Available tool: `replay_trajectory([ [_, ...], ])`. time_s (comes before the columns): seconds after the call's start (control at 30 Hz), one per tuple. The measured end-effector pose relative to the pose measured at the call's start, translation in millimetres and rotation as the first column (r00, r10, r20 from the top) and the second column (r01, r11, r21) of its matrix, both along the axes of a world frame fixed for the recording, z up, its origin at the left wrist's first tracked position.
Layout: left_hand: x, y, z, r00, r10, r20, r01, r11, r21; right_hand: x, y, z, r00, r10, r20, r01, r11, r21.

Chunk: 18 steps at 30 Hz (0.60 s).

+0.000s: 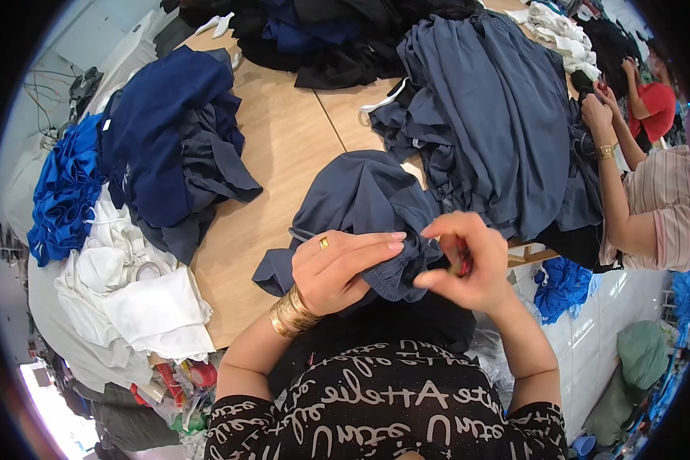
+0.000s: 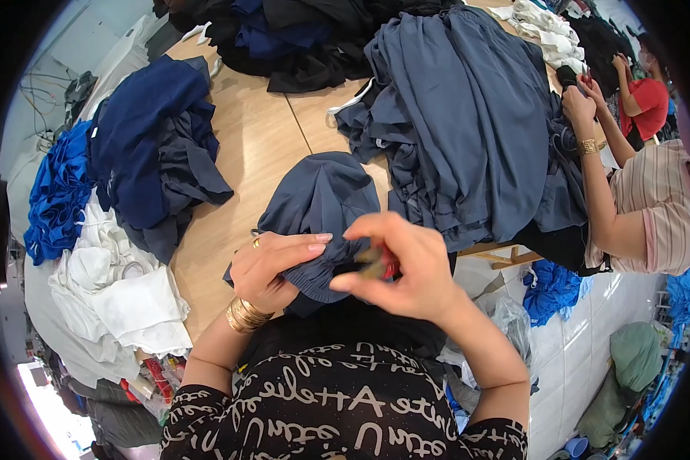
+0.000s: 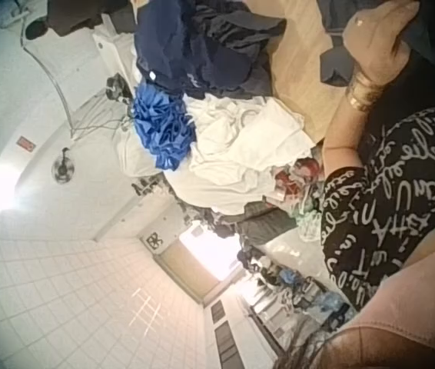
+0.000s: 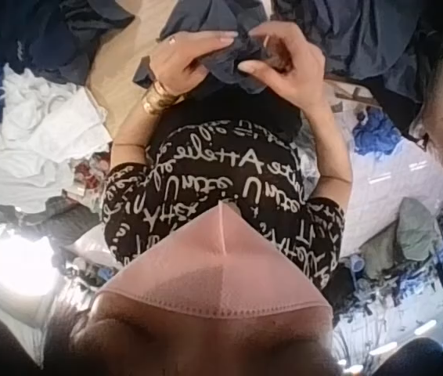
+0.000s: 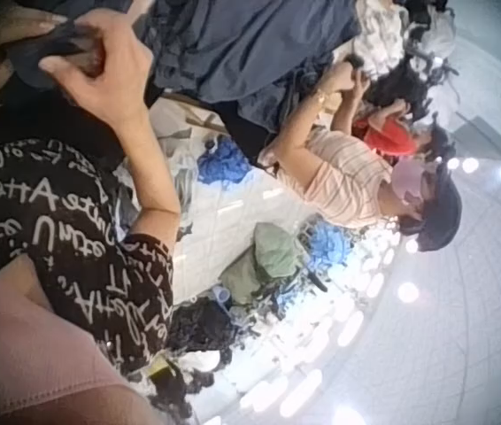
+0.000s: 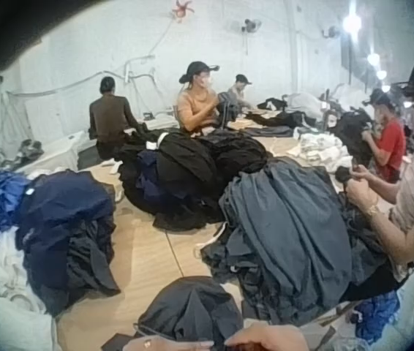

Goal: Trimming excess threads from the elastic waistbands of trousers in a garment factory.

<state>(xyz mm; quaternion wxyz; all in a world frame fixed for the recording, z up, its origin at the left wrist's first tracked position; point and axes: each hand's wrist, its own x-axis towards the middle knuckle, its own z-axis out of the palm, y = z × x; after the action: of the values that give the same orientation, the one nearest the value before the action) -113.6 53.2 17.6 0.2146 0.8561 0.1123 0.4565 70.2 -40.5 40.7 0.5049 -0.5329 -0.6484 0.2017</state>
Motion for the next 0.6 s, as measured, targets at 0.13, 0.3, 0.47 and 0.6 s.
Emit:
replay_trajectory([
  [0.13,5.6,0.6,-1.1,1.0,0.01,0.029,-0.01,1.0,-0.028,-18.5,-4.2,-11.2,0.992,-0.073,0.105,0.06,0.99,0.128],
  [0.3,8.3,7.1,2.3,0.995,0.017,-0.096,-0.028,0.993,-0.116,-29.6,-7.7,-29.7,0.943,-0.238,0.234,0.188,0.958,0.216],
  [0.47,1.6,29.3,12.9,0.891,-0.285,-0.352,0.024,0.806,-0.591,2.2,0.1,-3.2,0.949,-0.306,0.078,0.316,0.919,-0.234],
  [0.6,-15.1,49.7,18.7,0.787,-0.531,-0.313,0.015,0.524,-0.852,35.5,0.8,12.0,0.892,-0.291,-0.347,0.119,0.89,-0.441],
])
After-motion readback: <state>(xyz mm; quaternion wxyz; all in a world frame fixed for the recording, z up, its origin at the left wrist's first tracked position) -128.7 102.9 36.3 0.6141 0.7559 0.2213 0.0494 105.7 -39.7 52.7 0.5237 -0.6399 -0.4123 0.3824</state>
